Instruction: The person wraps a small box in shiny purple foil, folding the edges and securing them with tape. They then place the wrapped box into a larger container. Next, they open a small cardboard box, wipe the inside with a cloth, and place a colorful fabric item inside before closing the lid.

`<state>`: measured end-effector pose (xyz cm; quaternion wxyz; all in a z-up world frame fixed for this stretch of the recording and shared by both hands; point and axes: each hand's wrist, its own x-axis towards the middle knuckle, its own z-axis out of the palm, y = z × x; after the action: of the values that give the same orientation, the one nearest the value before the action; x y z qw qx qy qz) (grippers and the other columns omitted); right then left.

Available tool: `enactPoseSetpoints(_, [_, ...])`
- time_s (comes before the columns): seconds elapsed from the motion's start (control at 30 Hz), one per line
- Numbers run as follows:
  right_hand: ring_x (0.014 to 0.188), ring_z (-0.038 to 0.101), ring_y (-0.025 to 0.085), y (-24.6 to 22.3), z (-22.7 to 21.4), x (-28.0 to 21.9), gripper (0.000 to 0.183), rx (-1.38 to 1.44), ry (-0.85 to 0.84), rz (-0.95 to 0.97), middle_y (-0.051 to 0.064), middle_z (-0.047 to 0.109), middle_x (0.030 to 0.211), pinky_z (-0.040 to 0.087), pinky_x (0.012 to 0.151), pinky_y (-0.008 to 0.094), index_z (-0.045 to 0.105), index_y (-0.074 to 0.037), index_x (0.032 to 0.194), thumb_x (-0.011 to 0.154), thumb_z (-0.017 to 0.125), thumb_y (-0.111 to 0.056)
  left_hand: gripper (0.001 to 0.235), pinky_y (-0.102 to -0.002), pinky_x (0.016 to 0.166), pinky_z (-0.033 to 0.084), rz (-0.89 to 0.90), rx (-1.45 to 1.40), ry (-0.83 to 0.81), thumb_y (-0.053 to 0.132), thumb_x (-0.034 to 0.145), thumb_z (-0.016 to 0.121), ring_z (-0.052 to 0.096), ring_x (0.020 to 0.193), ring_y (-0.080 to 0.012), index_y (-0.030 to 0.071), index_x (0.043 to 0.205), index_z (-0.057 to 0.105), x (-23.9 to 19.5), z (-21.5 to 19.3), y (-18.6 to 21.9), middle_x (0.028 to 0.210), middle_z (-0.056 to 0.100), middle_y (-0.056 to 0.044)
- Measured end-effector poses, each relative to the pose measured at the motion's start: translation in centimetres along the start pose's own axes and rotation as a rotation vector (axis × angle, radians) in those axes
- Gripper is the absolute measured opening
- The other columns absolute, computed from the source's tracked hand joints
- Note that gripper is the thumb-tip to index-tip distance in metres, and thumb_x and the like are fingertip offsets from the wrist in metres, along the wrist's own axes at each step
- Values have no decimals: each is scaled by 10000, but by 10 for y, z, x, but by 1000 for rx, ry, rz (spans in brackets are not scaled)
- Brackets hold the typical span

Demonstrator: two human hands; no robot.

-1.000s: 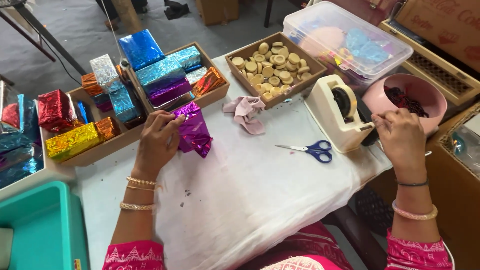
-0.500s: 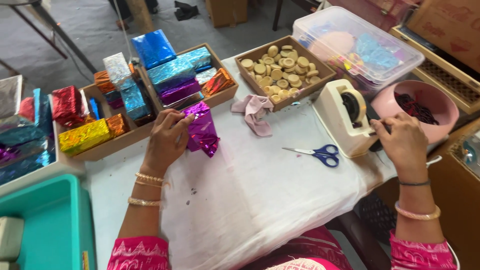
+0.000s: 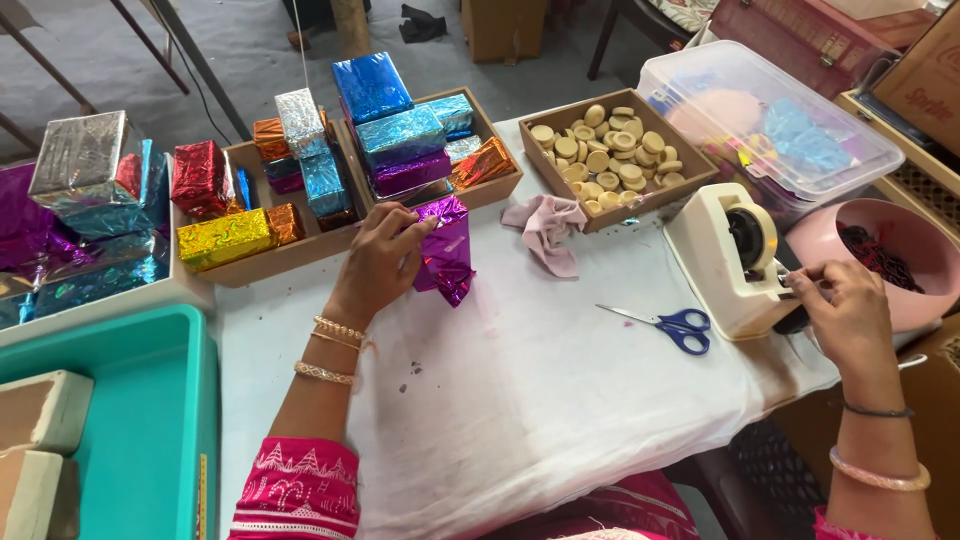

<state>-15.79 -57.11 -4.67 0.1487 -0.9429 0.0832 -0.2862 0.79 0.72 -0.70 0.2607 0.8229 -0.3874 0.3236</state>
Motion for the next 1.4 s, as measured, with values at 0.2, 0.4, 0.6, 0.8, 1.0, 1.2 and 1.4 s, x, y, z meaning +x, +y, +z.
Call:
enactPoseSetpoints(0.2, [715,588,244,-34,-7,-4,268,247,-34,290,158,665,942,493,632,374,688,22,1059,1096,686,-243,329,-415,979,550,2,5,-9,-13,851,700,593,1113,-289,57,1170,742,0,2,-2,1026,645,-93])
enactPoseSetpoints(0.4, [850,615,128,-27,-11,-2,300,297,54,208,94,695,905,487,750,302,624,29,1076,1175,658,-252,324,-418,984,550,0,-9,-6,-20,858,697,592,1115,-292,53,1172,738,1,1,0,1032,645,-101])
enactPoseSetpoints(0.6, [818,585,109,-32,-12,-15,230,438,47,304,57,670,985,488,733,264,623,9,1087,1111,668,-216,338,-421,984,551,2,-12,-2,-26,835,692,590,1113,-296,45,1163,735,1,0,-1,1031,647,-100])
enactPoseSetpoints(0.8, [870,583,83,-41,-10,-31,338,736,104,225,31,586,958,501,820,212,431,-24,1312,1077,668,-81,312,-419,978,552,4,-3,-2,-12,866,694,591,1109,-295,50,1169,736,0,3,-2,1025,644,-97])
enactPoseSetpoints(1.0, [942,610,98,-8,27,-54,243,995,220,208,58,584,1026,560,992,277,443,-3,1190,1148,679,-44,328,-419,985,551,3,11,-4,-21,855,684,594,1115,-294,56,1170,739,0,3,-2,1026,646,-94])
enactPoseSetpoints(1.2, [1029,634,121,-21,40,-66,187,1100,254,271,58,624,1087,566,1030,296,492,-5,1177,1145,660,-80,306,-416,981,549,-3,-12,3,-12,881,695,590,1101,-287,60,1174,739,1,2,-1,1017,639,-97])
enactPoseSetpoints(1.4, [972,620,91,-9,75,-71,190,1235,374,253,33,614,1052,578,1039,316,517,-31,1186,1150,680,-120,311,-412,989,551,0,4,4,-20,864,689,589,1101,-285,62,1159,739,-1,3,-2,1011,639,-89])
